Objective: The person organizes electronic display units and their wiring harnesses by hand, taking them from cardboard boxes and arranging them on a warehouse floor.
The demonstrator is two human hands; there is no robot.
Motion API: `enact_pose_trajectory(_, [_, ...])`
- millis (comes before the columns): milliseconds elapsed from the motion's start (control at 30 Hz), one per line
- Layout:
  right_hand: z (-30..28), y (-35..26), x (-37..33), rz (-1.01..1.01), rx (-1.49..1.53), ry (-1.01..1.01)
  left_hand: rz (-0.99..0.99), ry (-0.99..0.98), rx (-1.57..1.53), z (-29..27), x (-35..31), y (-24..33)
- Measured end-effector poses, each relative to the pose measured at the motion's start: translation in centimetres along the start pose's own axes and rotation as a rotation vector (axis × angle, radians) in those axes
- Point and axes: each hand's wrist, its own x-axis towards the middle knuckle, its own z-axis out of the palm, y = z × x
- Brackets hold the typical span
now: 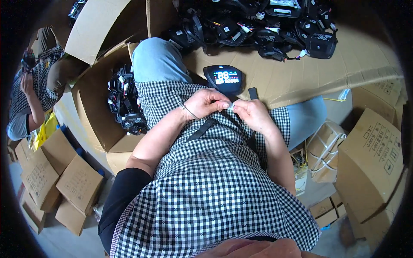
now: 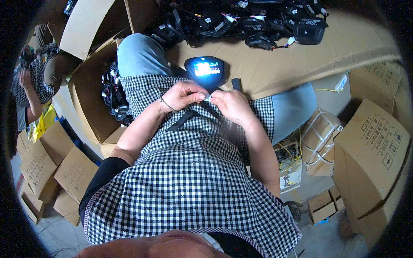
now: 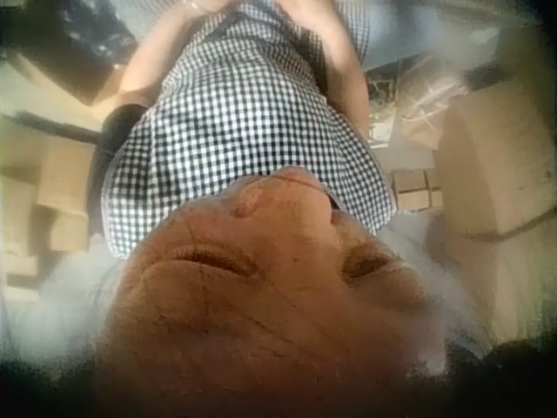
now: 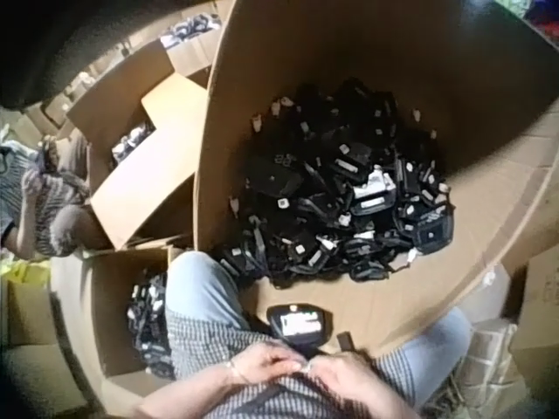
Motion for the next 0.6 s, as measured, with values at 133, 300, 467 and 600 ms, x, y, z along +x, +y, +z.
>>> enact_pose_trajectory(133, [-3.7, -0.2, 3.9, 0.177, 0.004, 0.267, 0.017, 0.190, 0.081, -0.2, 0.1, 0.9])
enact_pose_trajectory(300, [-7.2, -2.1, 16.1, -0.290, -0.255, 0.589, 0.112, 0.206, 0.027, 0.8, 0.2, 2.1])
enact_pose_trajectory(467, [-6.8, -2.1, 23.4, -0.184, -0.521, 0.204, 0.264, 0.163, 0.407, 1.8, 1.3, 2.2])
enact_pose_trajectory(600, [-7.7, 0.1, 19.0, -0.242, -0.265, 0.553, 0.230, 0.247, 0.284, 2.1, 1.5, 1.7])
